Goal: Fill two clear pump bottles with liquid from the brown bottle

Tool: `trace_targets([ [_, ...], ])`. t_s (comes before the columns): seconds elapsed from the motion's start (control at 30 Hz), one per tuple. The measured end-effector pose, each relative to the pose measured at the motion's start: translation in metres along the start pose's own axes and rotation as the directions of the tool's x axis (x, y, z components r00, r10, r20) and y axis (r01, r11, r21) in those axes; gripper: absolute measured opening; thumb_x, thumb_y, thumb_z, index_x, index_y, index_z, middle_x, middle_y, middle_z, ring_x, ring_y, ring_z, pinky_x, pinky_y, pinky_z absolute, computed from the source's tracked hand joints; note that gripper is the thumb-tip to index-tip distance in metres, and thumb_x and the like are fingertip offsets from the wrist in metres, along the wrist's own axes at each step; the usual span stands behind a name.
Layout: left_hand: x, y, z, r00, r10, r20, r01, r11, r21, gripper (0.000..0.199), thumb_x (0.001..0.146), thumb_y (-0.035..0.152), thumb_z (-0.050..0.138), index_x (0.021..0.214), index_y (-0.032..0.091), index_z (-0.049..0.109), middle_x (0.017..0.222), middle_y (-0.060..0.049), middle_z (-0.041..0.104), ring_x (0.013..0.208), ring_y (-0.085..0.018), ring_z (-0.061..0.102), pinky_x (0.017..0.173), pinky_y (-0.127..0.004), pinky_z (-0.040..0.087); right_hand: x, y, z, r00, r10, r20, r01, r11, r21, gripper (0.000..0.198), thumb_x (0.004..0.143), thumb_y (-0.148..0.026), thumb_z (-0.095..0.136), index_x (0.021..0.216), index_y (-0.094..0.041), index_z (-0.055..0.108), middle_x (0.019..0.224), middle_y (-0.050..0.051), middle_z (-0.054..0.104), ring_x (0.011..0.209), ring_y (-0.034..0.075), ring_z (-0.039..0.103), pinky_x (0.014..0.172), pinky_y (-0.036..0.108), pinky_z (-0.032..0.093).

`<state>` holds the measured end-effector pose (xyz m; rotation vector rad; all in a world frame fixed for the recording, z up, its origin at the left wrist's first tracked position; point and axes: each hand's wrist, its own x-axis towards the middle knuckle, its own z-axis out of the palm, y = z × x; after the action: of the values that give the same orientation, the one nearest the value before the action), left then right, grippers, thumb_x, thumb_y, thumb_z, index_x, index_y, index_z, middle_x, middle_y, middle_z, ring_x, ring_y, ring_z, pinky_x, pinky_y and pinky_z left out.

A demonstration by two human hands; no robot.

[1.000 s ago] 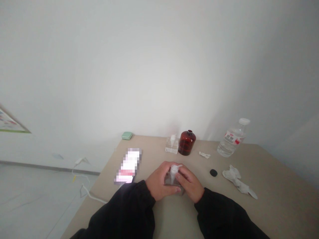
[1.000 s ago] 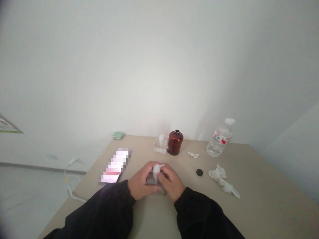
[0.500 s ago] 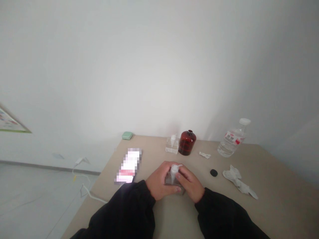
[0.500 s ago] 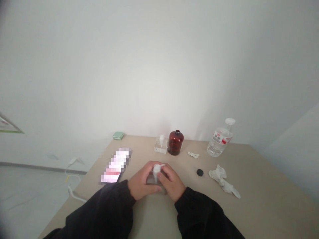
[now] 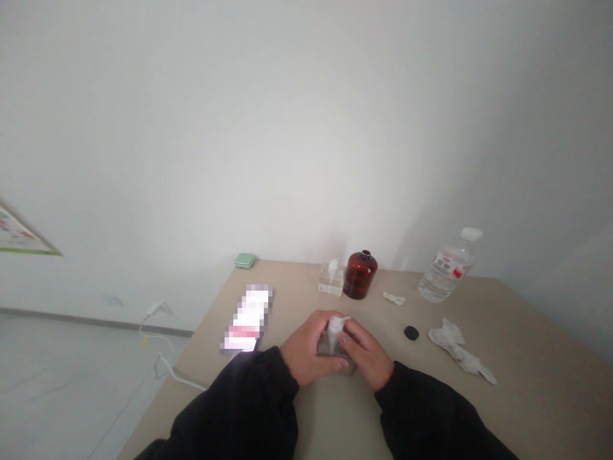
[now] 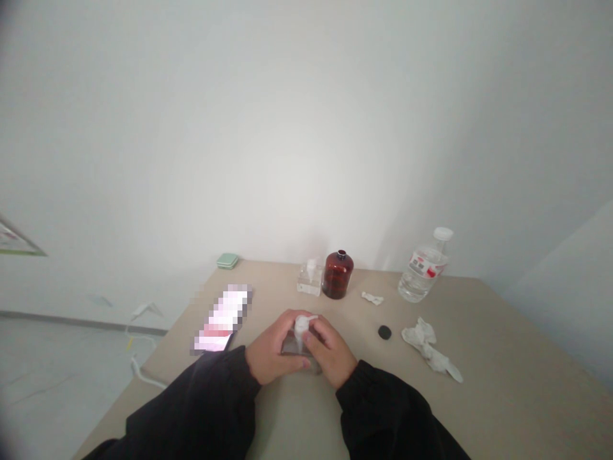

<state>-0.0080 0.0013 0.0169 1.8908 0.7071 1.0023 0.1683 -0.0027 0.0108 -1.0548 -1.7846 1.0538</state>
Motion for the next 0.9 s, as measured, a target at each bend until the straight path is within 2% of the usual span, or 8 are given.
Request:
trace_targets([
  [0.9,0.0,0.0035,-0.0013,1.0,-0.001,0.01,0.001,1.0,0.006,0.069,0.068,0.024,0.078,0.128,0.02,0.045,0.121,-0.009,0.053,0.11,-0.026,0.053,0.097,-0.04,0.043,0.0005,0.0,-0.0003,0.998,0.051,0.025,-0.052,0.998,0.037,0.042,0.088,-0.056,0.046,0.095,-0.017,0.06,0.09,0.005,0.057,0.088,0.023,0.054,0.081,0.037,0.043],
])
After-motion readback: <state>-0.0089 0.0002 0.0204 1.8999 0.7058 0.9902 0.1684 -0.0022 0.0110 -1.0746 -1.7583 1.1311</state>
